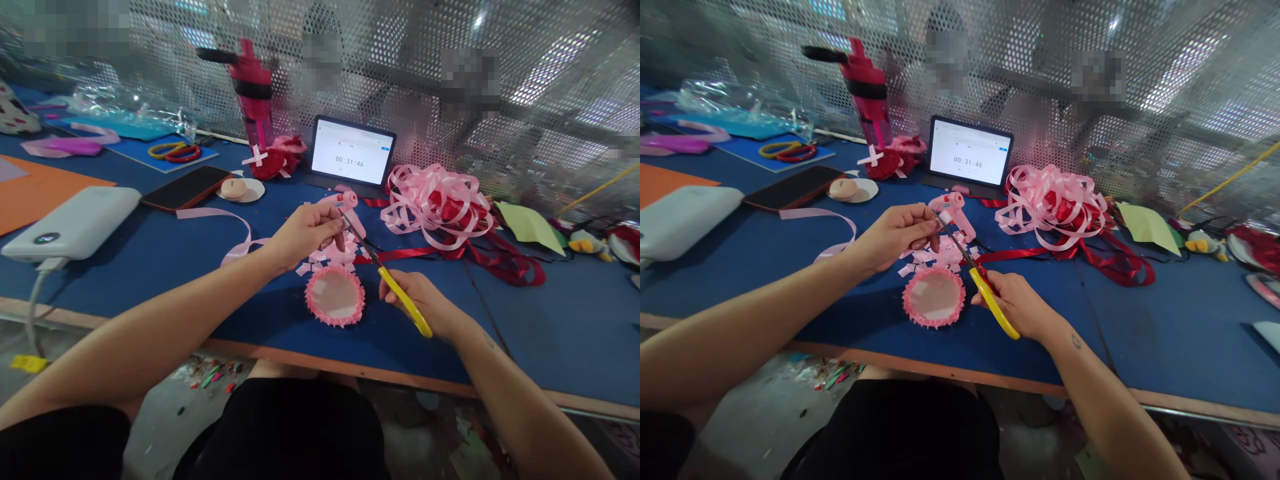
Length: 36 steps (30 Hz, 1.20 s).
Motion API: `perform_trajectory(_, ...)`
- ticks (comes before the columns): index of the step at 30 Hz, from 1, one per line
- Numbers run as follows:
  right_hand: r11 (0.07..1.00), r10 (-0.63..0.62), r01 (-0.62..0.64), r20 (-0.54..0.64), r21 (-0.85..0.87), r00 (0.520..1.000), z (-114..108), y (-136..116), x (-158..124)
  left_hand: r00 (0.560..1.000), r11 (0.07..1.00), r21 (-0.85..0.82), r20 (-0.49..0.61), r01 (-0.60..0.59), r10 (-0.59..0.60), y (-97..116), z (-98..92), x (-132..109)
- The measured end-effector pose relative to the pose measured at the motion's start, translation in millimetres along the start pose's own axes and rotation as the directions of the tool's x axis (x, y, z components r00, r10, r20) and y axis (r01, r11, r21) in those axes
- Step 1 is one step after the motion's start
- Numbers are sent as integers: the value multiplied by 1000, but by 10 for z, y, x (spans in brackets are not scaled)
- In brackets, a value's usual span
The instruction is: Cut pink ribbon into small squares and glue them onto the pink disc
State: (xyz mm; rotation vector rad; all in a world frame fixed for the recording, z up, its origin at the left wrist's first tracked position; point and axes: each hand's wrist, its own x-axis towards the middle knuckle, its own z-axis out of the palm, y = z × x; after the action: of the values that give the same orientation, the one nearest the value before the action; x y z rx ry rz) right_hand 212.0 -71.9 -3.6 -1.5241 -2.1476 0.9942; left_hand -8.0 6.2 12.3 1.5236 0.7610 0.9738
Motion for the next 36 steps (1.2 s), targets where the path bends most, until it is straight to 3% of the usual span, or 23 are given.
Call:
perform_trajectory(8, 995, -58, 54, -50, -79, 997, 10, 26, 22, 1000, 999, 32, -27, 0, 1, -7, 2, 9)
perform_trajectory(15, 996, -89, 89, -119, -4, 989, 23, 34, -23, 991, 999, -33, -135, 11, -16, 49, 40, 2)
perform_trajectory(19, 997, -72, 75, -114, 18, 991, 29, 43, -18, 991, 998, -58, -133, -6, -2, 53, 36, 3)
perform_trajectory(21, 996, -70, 76, -123, 50, 990, 34, 48, -6, 997, 1000, 0, -80, -11, 10, 23, 30, 3)
perform_trajectory(24, 981, -32, 65, -181, 181, 983, 53, 49, 17, 994, 991, 130, 102, 16, -30, -30, 52, -27)
perform_trajectory(29, 957, 68, -2, -219, 289, 973, 138, 51, 47, 903, 965, 262, 412, 14, -125, -91, 192, -146)
perform_trajectory(33, 967, 24, 30, -207, 251, 978, 201, 40, 51, 851, 957, 291, 504, -5, -148, -141, 263, -205)
perform_trajectory(36, 972, -9, 62, -227, 228, 974, 202, 12, 40, 836, 950, 309, 531, -34, -142, -149, 255, -209)
